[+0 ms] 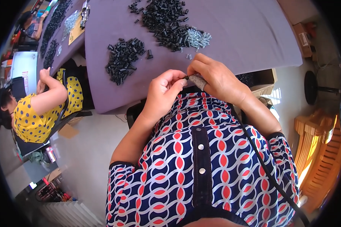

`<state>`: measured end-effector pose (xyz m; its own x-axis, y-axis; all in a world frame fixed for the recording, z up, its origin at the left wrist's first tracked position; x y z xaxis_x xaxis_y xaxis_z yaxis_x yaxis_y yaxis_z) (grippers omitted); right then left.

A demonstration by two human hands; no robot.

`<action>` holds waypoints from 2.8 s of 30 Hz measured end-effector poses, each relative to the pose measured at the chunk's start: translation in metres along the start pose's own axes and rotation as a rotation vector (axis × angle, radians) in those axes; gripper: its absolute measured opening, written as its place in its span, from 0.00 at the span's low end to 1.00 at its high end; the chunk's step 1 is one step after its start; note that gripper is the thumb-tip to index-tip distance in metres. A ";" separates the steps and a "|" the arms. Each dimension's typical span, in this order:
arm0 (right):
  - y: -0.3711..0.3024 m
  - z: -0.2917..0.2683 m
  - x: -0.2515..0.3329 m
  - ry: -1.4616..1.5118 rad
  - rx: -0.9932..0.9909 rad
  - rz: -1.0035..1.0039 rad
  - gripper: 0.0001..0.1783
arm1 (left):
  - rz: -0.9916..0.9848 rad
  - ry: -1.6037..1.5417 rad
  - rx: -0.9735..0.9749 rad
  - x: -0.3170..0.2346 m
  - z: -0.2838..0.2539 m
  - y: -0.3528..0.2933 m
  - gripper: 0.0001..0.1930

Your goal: Insert small metal pins into plastic housing components at a workbench.

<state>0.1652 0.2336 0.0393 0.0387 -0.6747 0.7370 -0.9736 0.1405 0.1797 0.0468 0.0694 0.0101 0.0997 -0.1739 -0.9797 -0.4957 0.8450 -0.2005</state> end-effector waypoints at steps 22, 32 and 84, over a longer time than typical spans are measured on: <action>0.074 0.016 -0.025 -0.481 -0.091 -0.083 0.15 | 0.025 -0.386 -0.141 0.019 -0.045 -0.002 0.08; 0.061 -0.001 -0.022 -0.106 -0.028 0.011 0.18 | 0.061 -0.393 -0.157 0.024 -0.058 -0.012 0.08; 0.029 0.020 -0.009 0.886 -0.009 0.224 0.08 | 0.033 -0.242 -0.135 0.000 -0.023 -0.016 0.09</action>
<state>0.1322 0.2293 0.0244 0.0107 0.1714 0.9851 -0.9776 0.2089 -0.0257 0.0349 0.0444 0.0129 0.2770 -0.0083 -0.9608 -0.6105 0.7706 -0.1827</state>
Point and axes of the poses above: each hand's wrist, its own y-axis towards the middle knuckle, its own z-axis out of the palm, x = y × z, the point moved 1 cm from there along y, towards the middle knuckle, and after that the axes turned 1 degree about y, right-handed, at the moved point
